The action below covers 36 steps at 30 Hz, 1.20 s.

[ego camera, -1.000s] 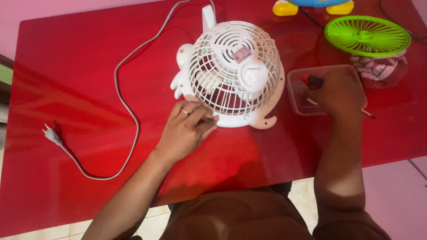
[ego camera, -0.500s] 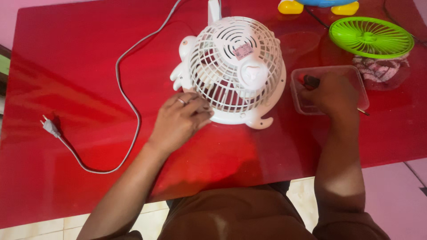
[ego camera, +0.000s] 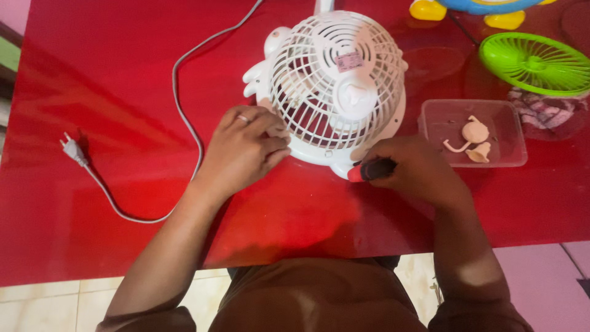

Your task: The person reassembles a small white electric fan on a red table. They place the fan blades into the housing, attach the front grille, and then use a screwdriver to tighten multiple screws around the base and grille to secure the assembly.

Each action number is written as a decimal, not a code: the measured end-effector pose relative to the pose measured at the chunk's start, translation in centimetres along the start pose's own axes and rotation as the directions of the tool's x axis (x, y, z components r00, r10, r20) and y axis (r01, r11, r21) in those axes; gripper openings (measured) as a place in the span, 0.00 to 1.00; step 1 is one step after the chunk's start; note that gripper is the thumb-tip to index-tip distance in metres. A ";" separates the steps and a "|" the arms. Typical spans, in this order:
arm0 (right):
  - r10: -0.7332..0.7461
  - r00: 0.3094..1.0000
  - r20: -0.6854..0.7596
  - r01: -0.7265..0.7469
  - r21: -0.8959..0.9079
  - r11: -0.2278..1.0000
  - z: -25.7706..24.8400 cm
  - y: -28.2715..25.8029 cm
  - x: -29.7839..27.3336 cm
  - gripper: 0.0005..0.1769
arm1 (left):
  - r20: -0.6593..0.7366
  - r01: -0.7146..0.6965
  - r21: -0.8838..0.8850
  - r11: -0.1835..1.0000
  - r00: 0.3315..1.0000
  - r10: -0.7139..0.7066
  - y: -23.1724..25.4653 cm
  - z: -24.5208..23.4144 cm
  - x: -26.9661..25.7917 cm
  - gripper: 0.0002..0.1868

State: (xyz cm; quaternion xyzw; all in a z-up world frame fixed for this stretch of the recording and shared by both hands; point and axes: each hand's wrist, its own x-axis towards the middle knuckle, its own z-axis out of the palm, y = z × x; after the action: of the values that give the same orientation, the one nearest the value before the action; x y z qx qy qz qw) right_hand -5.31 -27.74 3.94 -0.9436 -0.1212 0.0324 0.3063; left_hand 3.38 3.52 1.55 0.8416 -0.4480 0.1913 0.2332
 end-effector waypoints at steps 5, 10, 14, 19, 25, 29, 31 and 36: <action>0.065 0.991 0.115 -0.079 0.118 0.990 -0.1 -1.1 0.4 0.16 | 0.024 0.033 -0.063 0.997 0.999 -0.031 0.4 0.4 0.1 0.07; -0.035 0.993 0.114 0.025 0.091 0.996 -0.2 -1.1 0.8 0.15 | 0.030 0.037 -0.082 0.996 0.999 -0.035 0.4 0.3 0.1 0.08; -0.025 0.993 0.112 0.009 0.138 0.990 0.1 -1.1 0.8 0.12 | 0.017 0.045 -0.078 0.996 0.999 -0.044 0.6 0.4 0.3 0.09; -0.003 0.983 0.181 -0.024 0.145 0.989 0.5 -1.4 1.1 0.15 | 0.028 0.051 -0.084 0.995 0.998 -0.049 0.5 0.4 0.2 0.09; -0.147 0.982 0.115 0.125 0.182 0.975 0.6 -1.2 1.0 0.14 | 0.028 0.055 -0.094 0.994 0.998 -0.052 0.5 0.5 0.2 0.09; -0.145 0.988 0.060 0.137 0.127 0.982 0.8 -0.8 1.0 0.12 | 0.026 0.057 -0.097 0.994 0.998 -0.054 0.5 0.5 0.2 0.09; -0.106 0.993 0.051 0.100 0.111 0.989 0.9 -0.8 1.0 0.12 | 0.025 0.053 -0.098 0.994 0.998 -0.051 0.5 0.5 0.2 0.09; 0.201 0.975 0.091 -0.207 0.067 0.976 1.2 -1.1 1.1 0.11 | 0.026 0.053 -0.100 0.994 0.998 -0.050 0.5 0.4 0.2 0.09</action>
State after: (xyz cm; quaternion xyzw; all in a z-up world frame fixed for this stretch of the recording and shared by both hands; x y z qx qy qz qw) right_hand -4.62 -25.91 3.58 -0.9365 -0.0351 0.1076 0.3318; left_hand 3.10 2.87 1.44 0.8422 -0.4380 0.1523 0.2749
